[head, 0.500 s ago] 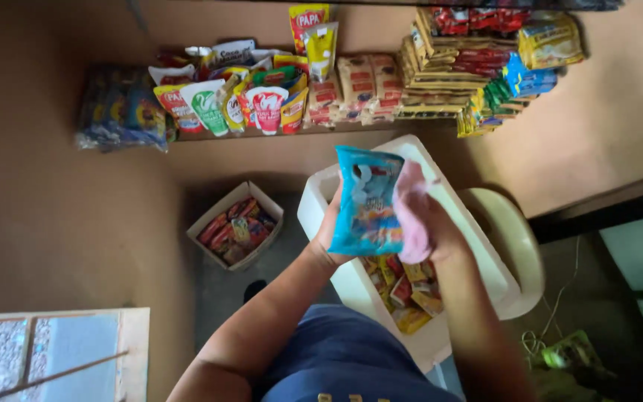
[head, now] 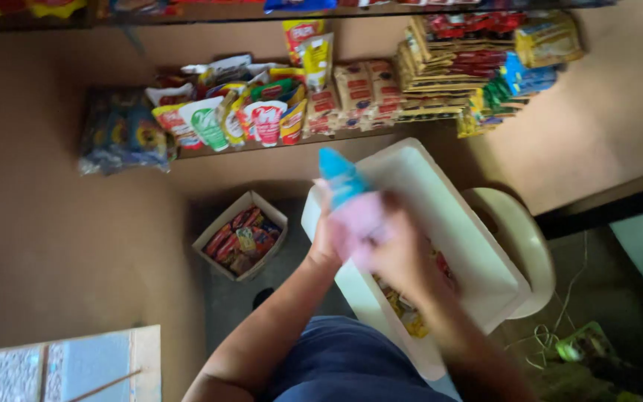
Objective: Wiping down and stocking various condiment and food pouches onto a shelf from a container.
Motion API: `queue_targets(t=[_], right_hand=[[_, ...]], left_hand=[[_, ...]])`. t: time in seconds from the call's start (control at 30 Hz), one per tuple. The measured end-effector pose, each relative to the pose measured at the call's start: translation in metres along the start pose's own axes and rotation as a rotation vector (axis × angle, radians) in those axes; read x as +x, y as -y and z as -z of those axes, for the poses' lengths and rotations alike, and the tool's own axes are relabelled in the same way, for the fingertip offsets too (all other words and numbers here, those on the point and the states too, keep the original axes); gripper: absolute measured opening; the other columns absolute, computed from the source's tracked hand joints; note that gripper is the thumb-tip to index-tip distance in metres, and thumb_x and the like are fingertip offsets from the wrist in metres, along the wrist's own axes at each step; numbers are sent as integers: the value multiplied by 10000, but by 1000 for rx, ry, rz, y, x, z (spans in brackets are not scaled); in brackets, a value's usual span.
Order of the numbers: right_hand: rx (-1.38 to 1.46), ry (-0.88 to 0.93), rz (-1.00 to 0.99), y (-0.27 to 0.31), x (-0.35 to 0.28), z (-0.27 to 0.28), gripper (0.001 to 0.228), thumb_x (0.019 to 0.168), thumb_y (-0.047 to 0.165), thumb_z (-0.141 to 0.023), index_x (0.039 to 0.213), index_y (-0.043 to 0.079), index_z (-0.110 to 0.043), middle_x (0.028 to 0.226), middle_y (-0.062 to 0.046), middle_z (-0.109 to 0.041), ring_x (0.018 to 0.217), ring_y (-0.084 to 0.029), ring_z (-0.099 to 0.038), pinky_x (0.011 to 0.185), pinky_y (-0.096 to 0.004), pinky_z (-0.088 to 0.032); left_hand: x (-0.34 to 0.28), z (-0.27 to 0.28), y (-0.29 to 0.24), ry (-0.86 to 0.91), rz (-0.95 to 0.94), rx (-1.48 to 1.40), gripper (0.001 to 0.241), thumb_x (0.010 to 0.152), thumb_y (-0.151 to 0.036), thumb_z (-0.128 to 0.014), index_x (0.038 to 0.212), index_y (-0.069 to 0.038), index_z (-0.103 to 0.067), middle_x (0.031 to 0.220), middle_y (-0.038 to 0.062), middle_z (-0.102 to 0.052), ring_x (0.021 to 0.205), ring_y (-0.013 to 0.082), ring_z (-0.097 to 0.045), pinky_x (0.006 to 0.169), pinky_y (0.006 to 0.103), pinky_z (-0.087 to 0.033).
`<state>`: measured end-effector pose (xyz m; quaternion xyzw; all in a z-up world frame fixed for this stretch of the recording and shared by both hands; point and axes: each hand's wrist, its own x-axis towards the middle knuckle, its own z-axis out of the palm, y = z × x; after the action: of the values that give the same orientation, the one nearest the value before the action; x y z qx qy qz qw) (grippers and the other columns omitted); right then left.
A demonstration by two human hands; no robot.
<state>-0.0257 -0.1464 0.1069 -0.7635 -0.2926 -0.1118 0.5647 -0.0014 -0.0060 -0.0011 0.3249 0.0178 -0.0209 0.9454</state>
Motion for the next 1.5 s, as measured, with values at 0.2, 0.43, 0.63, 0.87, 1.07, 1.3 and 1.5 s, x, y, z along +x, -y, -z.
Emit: queue_targets(t=[0.2, 0.43, 0.63, 0.87, 1.07, 1.3, 1.5], right_hand=[[-450, 128, 299, 10, 13, -32, 474, 660, -53, -746, 1117, 54, -683, 1268, -179, -615, 1200, -392, -528, 1058, -464, -413], [-146, -280, -140, -27, -2, -33, 486, 891, -109, -550, 1331, 89, -611, 1340, -137, -617, 1248, -335, -655, 1120, -408, -511], [-79, 394, 122, -6, -39, -27, 620, 821, -119, -646, 1421, 24, -587, 1491, -282, -549, 1417, -444, -505, 1128, -449, -430], [-357, 207, -196, -22, -39, -46, 592, 728, 76, -810, 1295, 80, -641, 1182, -188, -719, 1071, -344, -714, 884, -405, -575], [-5, 109, -605, -94, -23, -61, 468, 756, 44, -741, 1223, 29, -712, 992, -147, -763, 793, -247, -706, 630, -380, -524], [1131, 503, -809, -170, 21, -136, 135, 1090, 28, -737, 1148, -42, -638, 831, -98, -676, 540, -116, -608, 526, -250, -517], [733, 503, -919, -112, 114, -252, 259, 828, -62, -703, 1084, -43, -662, 706, -106, -674, 532, -153, -638, 455, -288, -503]], left_hand=[[-20, 10, 3, 350, -224, 128, 571, 1103, -470, -463, 1565, -137, -422, 1549, 114, -507, 1443, 265, -474, 1283, 455, -297], [-30, -5, 5, 199, 24, -303, 556, 1043, -531, -473, 1402, -108, -518, 1326, 117, -573, 1184, 277, -556, 1045, 438, -411], [3, 64, 20, -11, 21, -331, 597, 946, -662, -548, 1181, -115, -591, 959, 98, -654, 783, 248, -635, 669, 374, -525], [9, 73, 17, -411, -128, -111, 585, 1001, -643, -580, 1174, -86, -633, 901, 46, -642, 735, 164, -611, 617, 309, -536], [-25, 74, -65, -623, -198, 363, 488, 943, -442, -638, 1279, -89, -650, 1029, 19, -723, 887, 136, -659, 735, 305, -549], [-57, 155, -136, -613, -369, 836, 458, 879, -210, -812, 1275, -45, -653, 1062, 70, -743, 954, 143, -703, 799, 304, -551], [-55, 204, -234, -724, -407, 794, 600, 837, -185, -806, 1376, -87, -561, 1045, 113, -707, 867, 223, -687, 743, 369, -579]])
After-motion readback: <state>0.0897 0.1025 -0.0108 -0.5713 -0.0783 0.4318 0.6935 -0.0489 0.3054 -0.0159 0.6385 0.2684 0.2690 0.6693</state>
